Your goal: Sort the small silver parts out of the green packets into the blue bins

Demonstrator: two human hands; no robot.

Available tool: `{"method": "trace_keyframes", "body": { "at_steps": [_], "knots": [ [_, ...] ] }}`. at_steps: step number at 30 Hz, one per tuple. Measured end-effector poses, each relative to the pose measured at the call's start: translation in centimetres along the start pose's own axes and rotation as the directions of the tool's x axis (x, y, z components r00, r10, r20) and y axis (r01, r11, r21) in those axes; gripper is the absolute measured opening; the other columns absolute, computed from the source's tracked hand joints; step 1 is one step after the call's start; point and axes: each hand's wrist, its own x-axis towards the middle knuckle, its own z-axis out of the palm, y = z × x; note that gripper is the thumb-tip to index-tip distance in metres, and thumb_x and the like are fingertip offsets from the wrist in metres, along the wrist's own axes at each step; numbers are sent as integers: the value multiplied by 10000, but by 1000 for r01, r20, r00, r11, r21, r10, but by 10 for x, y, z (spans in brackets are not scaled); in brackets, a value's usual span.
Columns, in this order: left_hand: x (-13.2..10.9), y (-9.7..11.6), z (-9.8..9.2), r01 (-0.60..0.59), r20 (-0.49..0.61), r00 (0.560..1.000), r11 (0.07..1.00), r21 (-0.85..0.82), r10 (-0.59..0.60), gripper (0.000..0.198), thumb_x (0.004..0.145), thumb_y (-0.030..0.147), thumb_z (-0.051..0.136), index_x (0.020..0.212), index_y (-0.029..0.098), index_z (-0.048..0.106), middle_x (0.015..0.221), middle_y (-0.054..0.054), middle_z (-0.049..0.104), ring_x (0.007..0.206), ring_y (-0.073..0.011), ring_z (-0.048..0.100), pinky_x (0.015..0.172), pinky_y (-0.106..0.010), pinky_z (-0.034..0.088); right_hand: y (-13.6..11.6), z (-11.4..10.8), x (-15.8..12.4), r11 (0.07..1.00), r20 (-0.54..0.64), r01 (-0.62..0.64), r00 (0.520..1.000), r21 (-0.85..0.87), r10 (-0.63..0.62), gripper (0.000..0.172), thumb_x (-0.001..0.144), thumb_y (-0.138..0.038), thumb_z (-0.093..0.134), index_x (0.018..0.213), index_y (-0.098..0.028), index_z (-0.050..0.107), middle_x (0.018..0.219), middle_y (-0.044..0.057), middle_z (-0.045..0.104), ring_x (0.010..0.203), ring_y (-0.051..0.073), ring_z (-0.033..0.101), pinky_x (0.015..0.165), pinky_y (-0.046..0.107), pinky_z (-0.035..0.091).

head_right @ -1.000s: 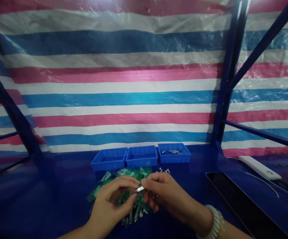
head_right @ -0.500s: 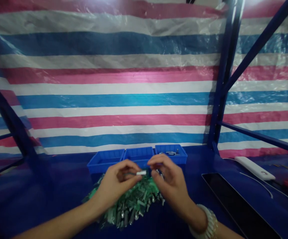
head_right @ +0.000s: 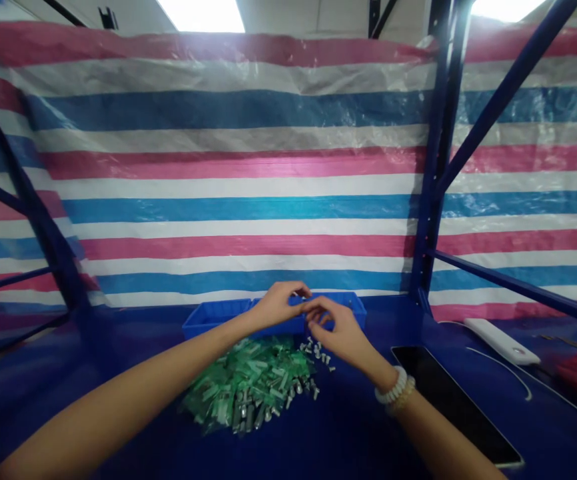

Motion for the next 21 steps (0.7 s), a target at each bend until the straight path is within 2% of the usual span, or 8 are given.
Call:
{"method": "trace_keyframes", "body": {
  "at_steps": [2, 4, 7, 9, 12, 16, 19, 21],
  "knots": [
    [-34, 7, -22, -22, 82, 996, 1000, 10, 21, 225, 788, 239, 642, 1006, 184, 642, 994, -67, 709, 931, -210, 650, 847, -312, 489, -1, 0, -4, 996, 350, 68, 936, -66, -40, 437, 676, -125, 638, 1106, -203, 619, 1074, 65, 659, 992, 236, 611, 865, 367, 492],
    [-70, 11, -40, -24, 161, 987, 999, 21, 20, 326, 786, 309, 656, 1093, 207, 621, 1084, -74, 688, 996, -231, 635, 888, -347, 485, -4, 1, -8, 981, 544, 127, 838, -148, -26, 562, 658, -122, 656, 1207, -198, 564, 1203, 91, 603, 1098, 254, 560, 966, 403, 434],
    [-120, 10, -54, 49, 253, 964, 990, 133, -81, 697, 733, 512, 681, 1336, 239, 463, 1356, -128, 522, 1241, -326, 479, 1017, -480, 399, -9, 9, -14, 969, 601, 127, 799, -212, 27, 624, 685, -291, 725, 1267, -179, 528, 1245, 119, 576, 1122, 277, 548, 990, 421, 417],
    [-144, 4, -56, 92, 318, 934, 970, 225, -163, 956, 632, 602, 722, 1439, 288, 317, 1507, -132, 327, 1363, -404, 288, 1070, -583, 290, -14, 17, -16, 962, 627, 134, 777, -238, 47, 831, 648, -452, 763, 1367, -184, 443, 1369, 153, 488, 1231, 324, 472, 1032, 457, 374],
    [-163, -7, -54, 132, 393, 888, 951, 280, -239, 1092, 562, 636, 750, 1469, 373, 203, 1579, -93, 121, 1400, -467, 102, 1064, -690, 154, -20, 28, -19, 937, 650, 167, 756, -307, 78, 1014, 614, -550, 766, 1462, -242, 303, 1515, 167, 297, 1350, 381, 318, 1063, 530, 309],
    [-170, -18, -51, 132, 399, 896, 975, 177, -193, 1003, 614, 610, 740, 1452, 416, 225, 1576, -56, 142, 1397, -453, 146, 1070, -681, 149, -27, 33, -20, 922, 680, 236, 733, -306, 38, 832, 746, -525, 687, 1452, -268, 331, 1479, 155, 381, 1309, 361, 401, 1035, 522, 355],
    [-173, -24, -48, 120, 346, 926, 987, 109, -151, 859, 701, 576, 696, 1435, 413, 282, 1558, -39, 227, 1393, -403, 224, 1096, -614, 205, -29, 33, -18, 910, 667, 284, 745, -301, -12, 580, 891, -378, 561, 1430, -270, 375, 1410, 125, 486, 1241, 302, 496, 1004, 476, 415],
    [-176, -27, -45, 133, 314, 936, 985, 107, -160, 787, 742, 571, 661, 1427, 404, 312, 1549, -35, 257, 1393, -385, 241, 1100, -596, 220, -28, 34, -18, 893, 652, 323, 757, -312, -46, 504, 929, -266, 497, 1421, -267, 386, 1363, 104, 539, 1194, 261, 542, 982, 434, 448]
  ]
}}
